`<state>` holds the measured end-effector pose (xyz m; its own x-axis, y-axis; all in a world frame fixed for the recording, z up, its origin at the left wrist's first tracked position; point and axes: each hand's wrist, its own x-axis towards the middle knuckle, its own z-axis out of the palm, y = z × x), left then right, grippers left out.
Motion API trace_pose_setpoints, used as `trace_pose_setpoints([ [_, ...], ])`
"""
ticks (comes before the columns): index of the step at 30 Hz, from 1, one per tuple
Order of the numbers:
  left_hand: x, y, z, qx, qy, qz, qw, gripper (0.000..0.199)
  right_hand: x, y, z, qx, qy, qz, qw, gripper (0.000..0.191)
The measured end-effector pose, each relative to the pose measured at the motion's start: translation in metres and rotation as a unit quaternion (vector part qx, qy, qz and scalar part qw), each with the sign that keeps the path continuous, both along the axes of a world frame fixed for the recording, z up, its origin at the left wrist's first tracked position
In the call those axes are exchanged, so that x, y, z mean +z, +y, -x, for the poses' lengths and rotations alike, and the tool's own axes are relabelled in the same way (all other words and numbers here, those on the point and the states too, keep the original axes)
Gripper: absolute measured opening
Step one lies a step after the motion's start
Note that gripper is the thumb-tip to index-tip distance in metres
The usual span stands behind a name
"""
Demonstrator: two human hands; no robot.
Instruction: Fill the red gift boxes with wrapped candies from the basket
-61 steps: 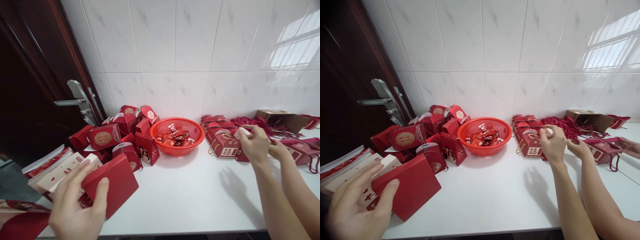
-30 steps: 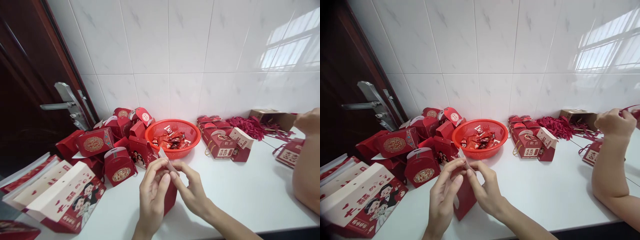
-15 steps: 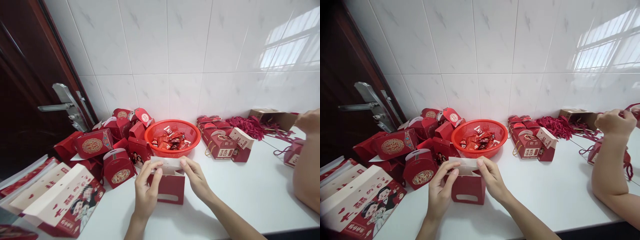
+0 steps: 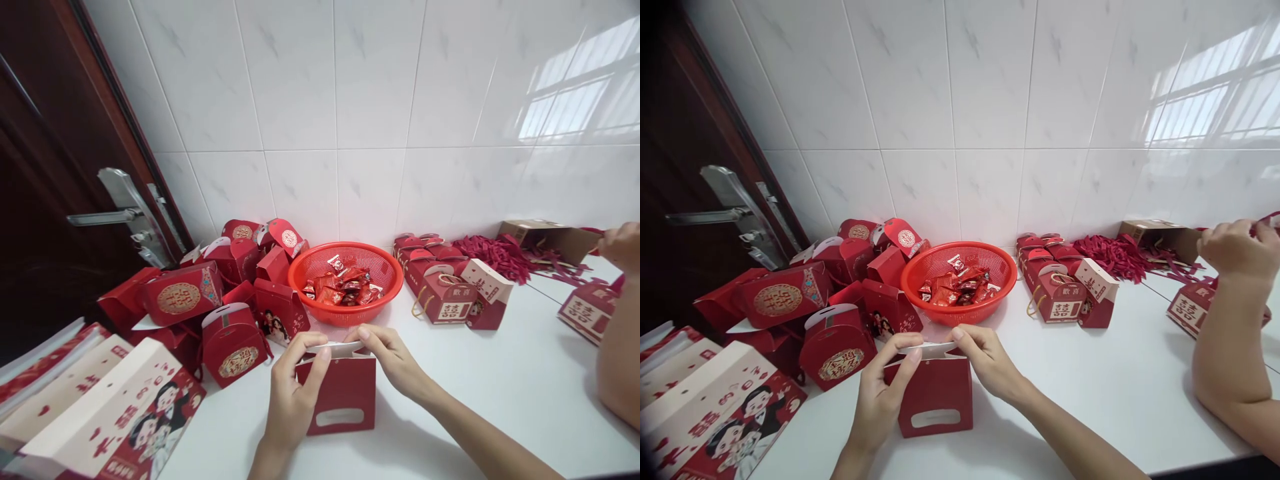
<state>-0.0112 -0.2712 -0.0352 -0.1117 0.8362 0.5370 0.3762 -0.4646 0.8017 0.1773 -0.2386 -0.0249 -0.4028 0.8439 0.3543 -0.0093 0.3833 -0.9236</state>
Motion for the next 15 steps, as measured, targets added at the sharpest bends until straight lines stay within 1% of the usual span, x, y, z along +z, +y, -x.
trace_pose_setpoints([
  [2, 0.001, 0.001, 0.0, 0.008, 0.008, -0.026, 1.0, 0.021, 0.014, 0.009, -0.011, 0.028, -0.058, -0.053, 0.996, 0.05],
  [3, 0.0, 0.001, 0.0, 0.01, 0.008, -0.034, 0.999, 0.021, 0.023, 0.016, -0.016, 0.031, -0.085, -0.09, 0.992, 0.048],
  [4, 0.0, 0.002, -0.001, 0.008, 0.005, -0.039, 0.999, 0.022, 0.032, 0.026, -0.022, 0.019, -0.102, -0.126, 0.987, 0.047],
  [6, -0.002, 0.002, -0.002, -0.002, -0.003, -0.041, 0.999, 0.024, 0.047, 0.051, -0.03, -0.043, -0.112, -0.167, 0.979, 0.044],
  [8, -0.005, 0.002, -0.002, -0.004, -0.013, -0.038, 0.999, 0.027, 0.056, 0.083, -0.033, -0.093, -0.165, -0.172, 0.967, 0.039],
  [9, -0.007, 0.002, -0.002, 0.0, -0.017, -0.035, 0.999, 0.027, 0.058, 0.1, -0.032, -0.097, -0.217, -0.165, 0.957, 0.034],
  [10, -0.009, 0.003, -0.002, 0.005, -0.019, -0.032, 0.999, 0.027, 0.058, 0.116, -0.029, -0.085, -0.284, -0.154, 0.943, 0.028],
  [11, -0.011, 0.003, -0.002, 0.008, -0.021, -0.029, 0.999, 0.026, 0.056, 0.131, -0.024, -0.053, -0.358, -0.135, 0.922, 0.022],
  [13, -0.015, 0.004, -0.001, 0.012, -0.025, -0.023, 0.999, 0.027, 0.05, 0.154, -0.013, 0.031, -0.485, -0.078, 0.87, 0.02],
  [15, -0.018, 0.005, 0.001, 0.02, -0.035, -0.015, 0.999, 0.029, 0.043, 0.169, -0.003, 0.066, -0.537, -0.044, 0.84, 0.026],
])
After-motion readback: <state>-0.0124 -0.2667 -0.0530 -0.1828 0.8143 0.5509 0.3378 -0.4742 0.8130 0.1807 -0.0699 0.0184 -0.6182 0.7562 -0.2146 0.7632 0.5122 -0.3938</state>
